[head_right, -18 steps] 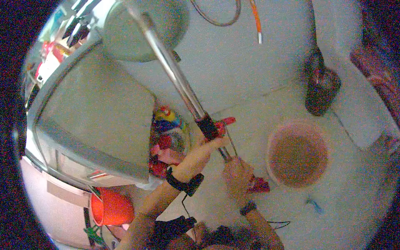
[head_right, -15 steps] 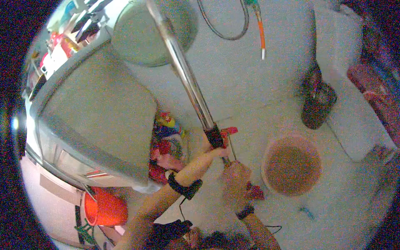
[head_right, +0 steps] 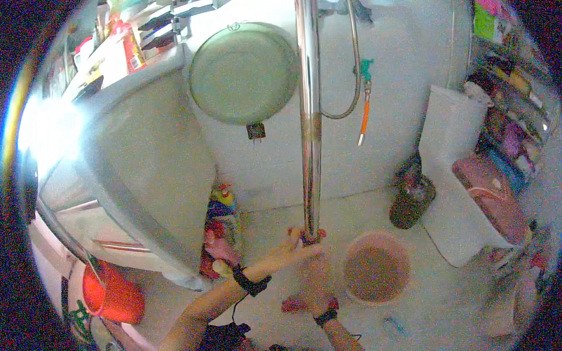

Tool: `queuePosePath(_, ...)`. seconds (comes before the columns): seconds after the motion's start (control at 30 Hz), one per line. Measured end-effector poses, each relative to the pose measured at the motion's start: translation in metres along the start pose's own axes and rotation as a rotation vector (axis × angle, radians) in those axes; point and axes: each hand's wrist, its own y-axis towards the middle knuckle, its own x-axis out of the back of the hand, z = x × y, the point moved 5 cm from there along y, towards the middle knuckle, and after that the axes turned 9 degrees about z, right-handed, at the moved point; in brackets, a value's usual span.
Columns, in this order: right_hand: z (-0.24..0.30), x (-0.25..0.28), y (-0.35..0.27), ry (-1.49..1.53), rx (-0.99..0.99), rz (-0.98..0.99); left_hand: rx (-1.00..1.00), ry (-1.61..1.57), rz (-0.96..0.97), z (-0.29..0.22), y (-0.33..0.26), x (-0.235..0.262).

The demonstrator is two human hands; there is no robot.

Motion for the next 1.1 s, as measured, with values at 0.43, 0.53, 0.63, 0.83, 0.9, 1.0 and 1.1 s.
queuePosePath(0.43, -0.037, -0.072, -0.114, 0.281, 0.021, -0.071, -0.061, 0.006, -0.003, 0.033, -0.021, -0.011)
queuePosePath(0.53, -0.066, -0.057, -0.110, 0.133, -0.183, -0.499, -0.093, 0.052, -0.043, 0.029, -0.032, -0.012)
queuePosePath(0.63, -0.050, 0.006, -0.010, 0.666, -0.004, -0.417, -0.098, 0.077, -0.039, 0.030, -0.040, -0.013)
queuePosePath(0.83, 0.031, 0.063, 0.093, 0.851, -0.082, -0.018, -0.090, 0.083, 0.001, 0.046, -0.033, -0.015)
queuePosePath(0.9, 0.051, 0.063, 0.089, 0.711, -0.054, -0.072, -0.095, -0.017, 0.008, 0.052, -0.032, -0.011)
queuePosePath(1.0, 0.025, 0.031, 0.073, 0.421, 0.143, -0.246, -0.214, -0.187, 0.014, 0.071, -0.022, -0.007)
queuePosePath(1.1, 0.053, 0.061, 0.091, -0.096, 0.237, 0.014, -0.361, -0.120, 0.009, 0.035, 0.008, 0.022)
